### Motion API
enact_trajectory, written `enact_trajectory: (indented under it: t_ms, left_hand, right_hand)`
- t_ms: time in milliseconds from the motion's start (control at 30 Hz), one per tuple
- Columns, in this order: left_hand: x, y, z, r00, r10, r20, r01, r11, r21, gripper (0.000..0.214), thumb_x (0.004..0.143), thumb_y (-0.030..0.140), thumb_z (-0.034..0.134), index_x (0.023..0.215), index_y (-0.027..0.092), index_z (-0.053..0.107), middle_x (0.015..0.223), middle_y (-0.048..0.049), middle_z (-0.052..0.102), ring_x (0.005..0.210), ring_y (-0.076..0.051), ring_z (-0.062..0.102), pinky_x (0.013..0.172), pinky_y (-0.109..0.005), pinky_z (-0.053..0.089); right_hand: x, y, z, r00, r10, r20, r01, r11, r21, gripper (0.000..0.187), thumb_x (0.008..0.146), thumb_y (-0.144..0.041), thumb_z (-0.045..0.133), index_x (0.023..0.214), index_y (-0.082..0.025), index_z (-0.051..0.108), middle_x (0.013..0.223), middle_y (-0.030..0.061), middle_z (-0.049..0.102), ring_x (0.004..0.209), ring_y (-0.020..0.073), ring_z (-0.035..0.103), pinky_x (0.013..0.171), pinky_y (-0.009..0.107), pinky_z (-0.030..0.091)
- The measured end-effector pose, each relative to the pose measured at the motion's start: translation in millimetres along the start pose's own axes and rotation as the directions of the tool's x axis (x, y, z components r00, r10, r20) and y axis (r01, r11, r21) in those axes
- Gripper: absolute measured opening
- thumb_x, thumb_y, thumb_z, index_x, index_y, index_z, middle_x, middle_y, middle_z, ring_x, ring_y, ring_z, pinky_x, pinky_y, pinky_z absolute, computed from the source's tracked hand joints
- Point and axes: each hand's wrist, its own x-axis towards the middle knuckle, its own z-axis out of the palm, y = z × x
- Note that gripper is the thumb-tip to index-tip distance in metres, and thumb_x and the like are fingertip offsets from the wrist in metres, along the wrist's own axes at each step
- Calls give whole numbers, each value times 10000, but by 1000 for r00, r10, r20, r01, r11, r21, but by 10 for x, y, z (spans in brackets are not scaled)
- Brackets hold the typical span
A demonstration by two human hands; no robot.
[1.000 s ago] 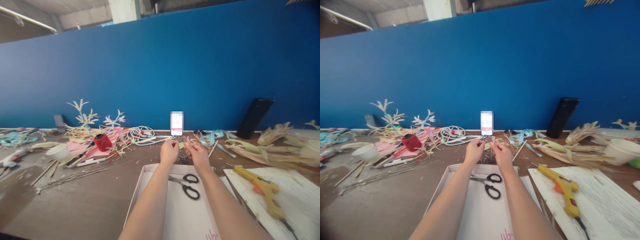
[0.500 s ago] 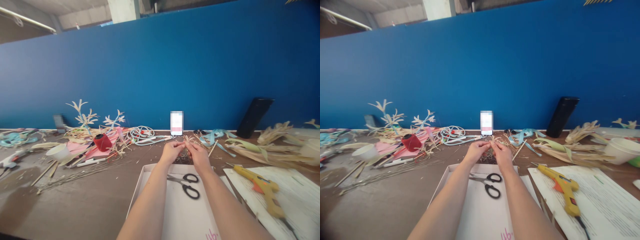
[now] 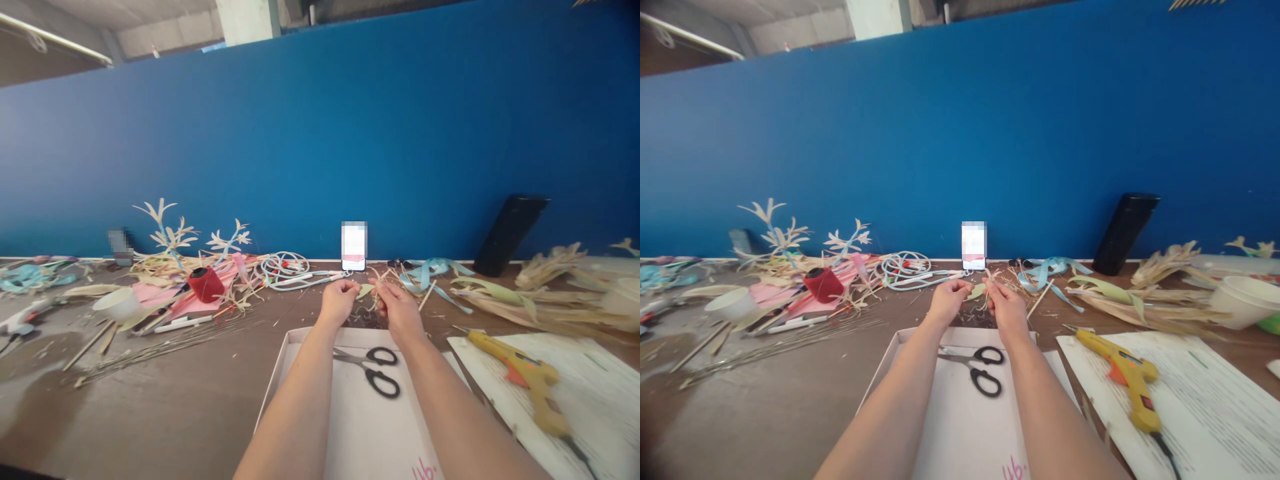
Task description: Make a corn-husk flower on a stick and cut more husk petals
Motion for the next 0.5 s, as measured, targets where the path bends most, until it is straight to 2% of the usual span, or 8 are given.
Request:
enact_trajectory:
  t_ms: [167,300,400,500]
  left_hand:
    - [44,-19,-82,992,-54,-113,45,996,-78,139,676,281,599,697,148,633,501,39,497,440,-69,409,474,-199,327]
    - [40,-11,-104,987,-68,-146,47,988,-144,165,681,306,601,722,149,627,556,27,518,469,-65,420,488,-193,363]
    - [21,3,-80,997,-54,-62,44,987,-155,140,674,282,597,704,147,623,659,-10,577,569,-91,501,514,-194,402]
    - [-7,11,-41,994,-51,97,67,983,-169,149,667,283,607,708,141,619,731,-38,611,630,-113,546,532,-205,425]
  right_hand:
    - [8,-22,-11,998,62,11,-63,976,208,373,609,-419,742,901,-189,718,710,5,583,480,46,403,371,164,292]
    - [-3,-52,-12,999,54,-4,-51,960,274,352,611,-399,744,874,-167,714,666,-2,571,455,39,395,358,160,277]
    - [-25,-93,20,999,13,-32,-5,967,254,346,627,-398,733,873,-157,712,647,-1,571,448,41,392,358,165,272]
    - [-76,-160,86,997,-71,-25,74,973,217,344,661,-408,706,887,-150,710,625,-1,569,445,45,387,367,174,277]
